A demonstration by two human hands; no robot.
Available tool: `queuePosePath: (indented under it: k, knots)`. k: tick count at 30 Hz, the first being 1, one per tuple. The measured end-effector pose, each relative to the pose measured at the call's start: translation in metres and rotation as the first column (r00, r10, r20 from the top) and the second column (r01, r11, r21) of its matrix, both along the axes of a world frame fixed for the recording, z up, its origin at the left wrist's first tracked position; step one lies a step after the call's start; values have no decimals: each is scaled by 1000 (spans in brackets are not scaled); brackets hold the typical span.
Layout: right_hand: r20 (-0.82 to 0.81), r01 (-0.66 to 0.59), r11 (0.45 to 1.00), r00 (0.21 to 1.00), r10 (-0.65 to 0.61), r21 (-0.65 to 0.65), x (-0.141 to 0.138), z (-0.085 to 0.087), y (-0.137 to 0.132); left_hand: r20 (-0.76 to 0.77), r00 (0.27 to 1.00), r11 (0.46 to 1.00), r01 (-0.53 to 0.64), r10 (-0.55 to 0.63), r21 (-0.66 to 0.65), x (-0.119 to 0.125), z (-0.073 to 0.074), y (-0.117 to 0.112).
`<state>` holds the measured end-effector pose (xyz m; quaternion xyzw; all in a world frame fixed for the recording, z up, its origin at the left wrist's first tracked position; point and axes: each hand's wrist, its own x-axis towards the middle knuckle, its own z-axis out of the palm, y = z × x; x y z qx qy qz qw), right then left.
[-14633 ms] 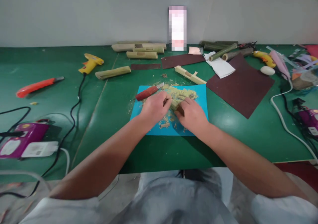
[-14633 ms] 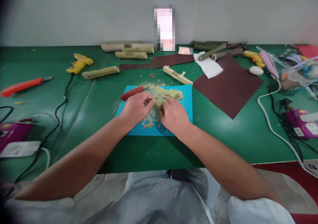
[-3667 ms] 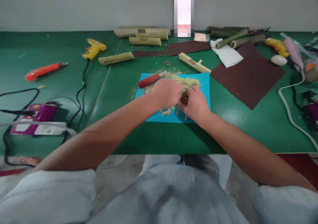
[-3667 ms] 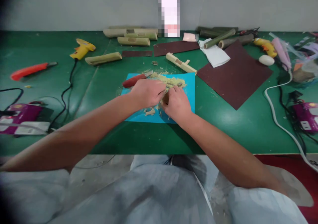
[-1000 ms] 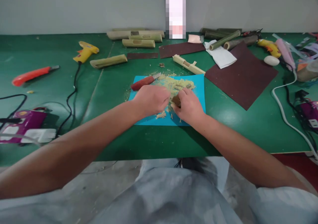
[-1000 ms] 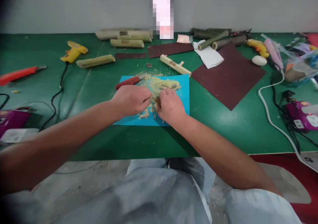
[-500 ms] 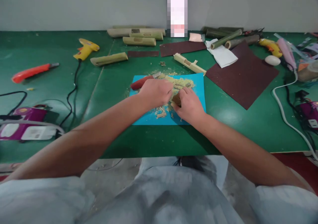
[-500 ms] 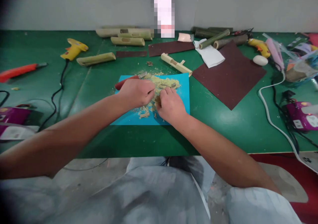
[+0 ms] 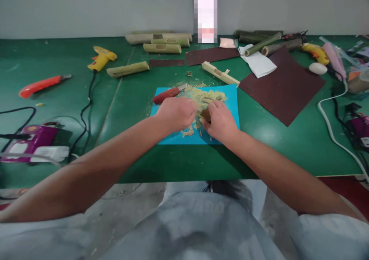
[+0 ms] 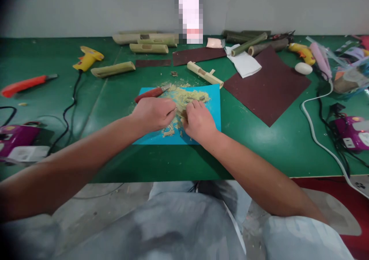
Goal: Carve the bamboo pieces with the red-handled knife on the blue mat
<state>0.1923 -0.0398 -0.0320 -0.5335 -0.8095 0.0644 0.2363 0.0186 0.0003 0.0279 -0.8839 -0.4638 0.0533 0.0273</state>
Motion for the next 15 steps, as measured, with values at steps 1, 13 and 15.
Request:
queuePosePath:
  k: [1,13,15]
  knots:
    - [-4,1,1000,1000,-1,6,0,0,0,30,1000,1000,6,-6,5,0,-1,1]
    - [-27,-21,999,999,22,24,1,-1,0,153,985,997,78,-77,-4,-6,-3,7]
    - [-36,-8,1000,999,9,27,1,-2,0,147,986,997,83,-80,-11,-6,-3,8]
